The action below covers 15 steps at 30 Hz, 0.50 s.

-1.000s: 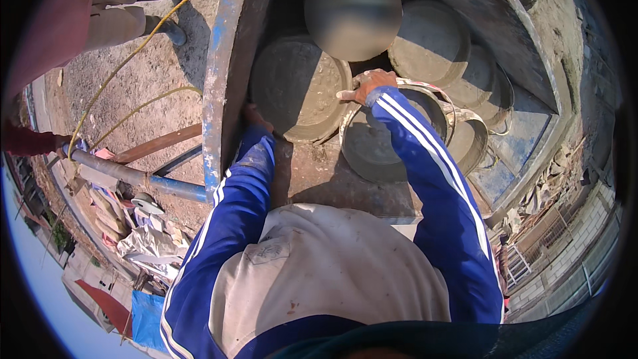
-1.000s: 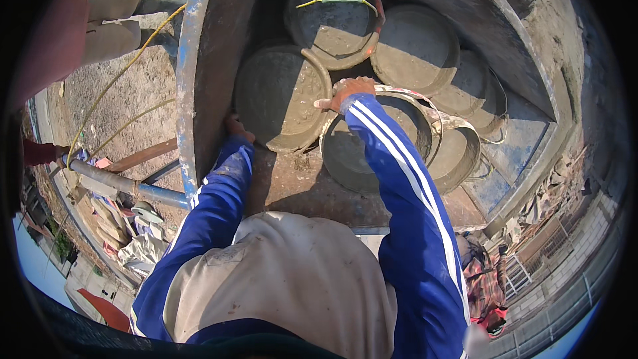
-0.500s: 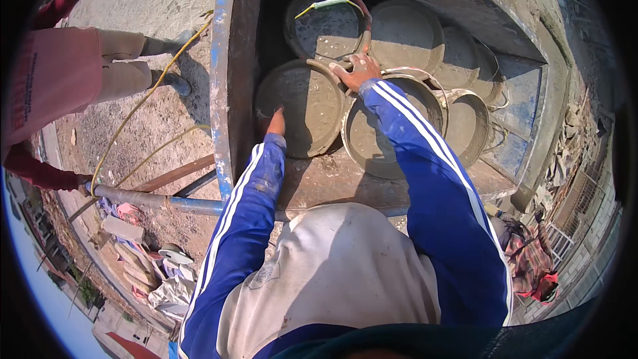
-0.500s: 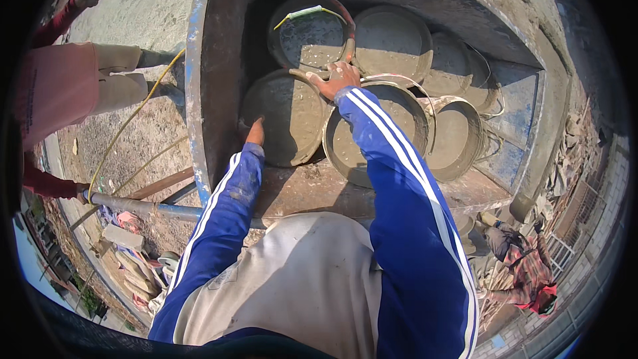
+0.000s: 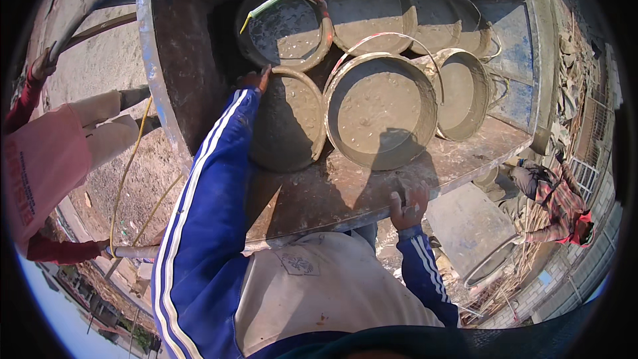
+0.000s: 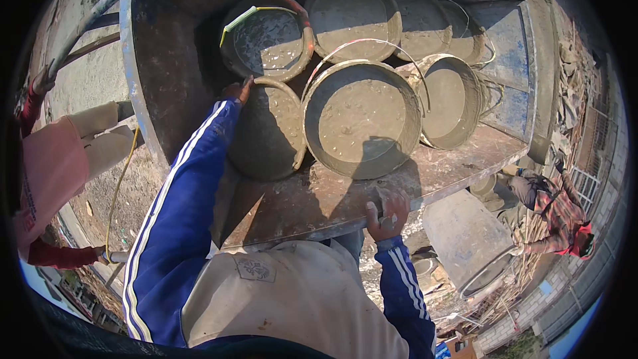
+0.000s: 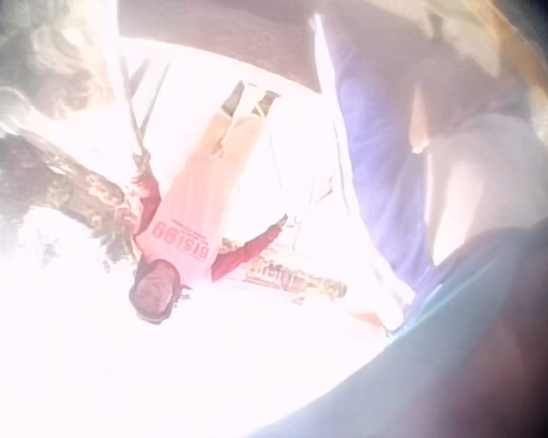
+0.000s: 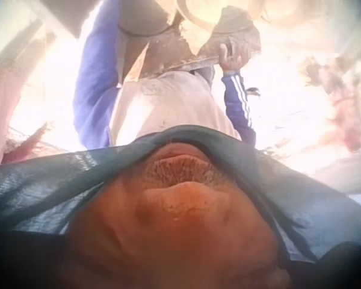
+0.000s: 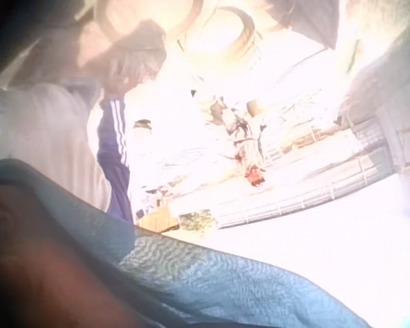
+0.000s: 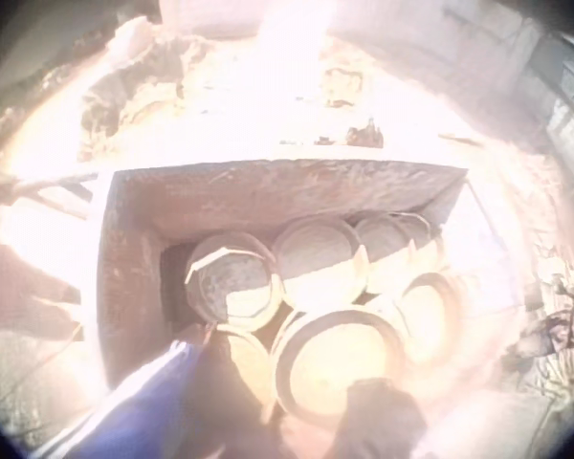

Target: The person places several buckets of wet cement into a metal cart and pushes the cart across the dirt of a construction site. They handle the buckets by hand while wearing gloves.

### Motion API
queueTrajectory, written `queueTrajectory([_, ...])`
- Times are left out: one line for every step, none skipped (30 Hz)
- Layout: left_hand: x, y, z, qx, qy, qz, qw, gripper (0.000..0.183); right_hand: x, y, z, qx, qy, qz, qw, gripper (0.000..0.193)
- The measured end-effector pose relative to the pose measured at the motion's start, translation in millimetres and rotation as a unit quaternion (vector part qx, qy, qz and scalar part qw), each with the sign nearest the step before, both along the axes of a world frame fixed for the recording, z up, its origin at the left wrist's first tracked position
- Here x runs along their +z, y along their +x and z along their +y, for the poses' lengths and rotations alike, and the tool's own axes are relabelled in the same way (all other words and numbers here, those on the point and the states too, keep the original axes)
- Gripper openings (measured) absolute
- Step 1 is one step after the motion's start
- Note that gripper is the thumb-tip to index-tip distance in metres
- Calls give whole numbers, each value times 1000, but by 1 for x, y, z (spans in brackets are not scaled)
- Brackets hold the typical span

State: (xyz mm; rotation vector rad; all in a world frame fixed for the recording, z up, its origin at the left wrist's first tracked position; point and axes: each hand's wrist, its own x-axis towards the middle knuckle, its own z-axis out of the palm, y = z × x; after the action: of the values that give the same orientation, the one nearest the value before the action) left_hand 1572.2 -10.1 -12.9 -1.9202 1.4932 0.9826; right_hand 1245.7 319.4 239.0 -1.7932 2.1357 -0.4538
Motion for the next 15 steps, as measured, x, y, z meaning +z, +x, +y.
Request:
queueTrajectory([4, 7, 4, 15, -51, 8, 999, 88, 0, 4, -10, -26, -18, -4, 999, 30])
queueTrajectory([9, 8, 6, -2, -45, 8, 999, 88, -3, 6, -14, -59, -35, -6, 998, 30])
queueTrajectory([14, 13, 7, -12, -42, 4, 999, 88, -6, 3, -13, -56, -50, -3, 997, 28])
queueTrajectory([13, 20, 9, -27, -29, -4, 999, 89, -7, 0, -12, -61, -45, -4, 997, 28])
queueTrajectory([10, 26, 12, -39, -17, -12, 999, 90, -8, -2, -10, -64, -40, -5, 997, 29])
queueTrajectory([13, 25, 7, -51, -12, -17, 998, 91, -10, -5, -11, -67, -43, -4, 997, 29])
queueTrajectory([17, 26, 7, -33, -23, -20, 999, 91, -10, -6, -10, -67, -50, -19, 996, 27])
queueTrajectory([23, 29, 10, -14, -34, -24, 999, 92, -10, -6, -7, -66, -48, -11, 997, 26])
queueTrajectory([31, 28, 15, 7, -40, -29, 999, 93, -12, -6, -3, -63, -42, -7, 997, 25])
queueTrajectory([37, 22, 15, 10, -40, -34, 999, 93, -13, -6, 0, -58, -35, -2, 998, 24])
queueTrajectory([43, 16, 14, 13, -39, -38, 998, 93, -16, -8, 4, -60, -39, 10, 997, 23])
queueTrajectory([49, 16, 15, 17, -39, -47, 998, 93, -20, -9, 5, -60, -42, 17, 997, 23])
queueTrajectory([50, 19, 16, 12, -34, -51, 998, 93, -22, -9, 6, -61, -44, 25, 997, 24])
queueTrajectory([49, 22, 16, 7, -30, -54, 998, 93, -22, -8, 7, -61, -50, 17, 997, 23])
queueTrajectory([46, 21, 12, -1, -28, -54, 998, 93, -20, -8, 2, -63, -58, 12, 996, 22])
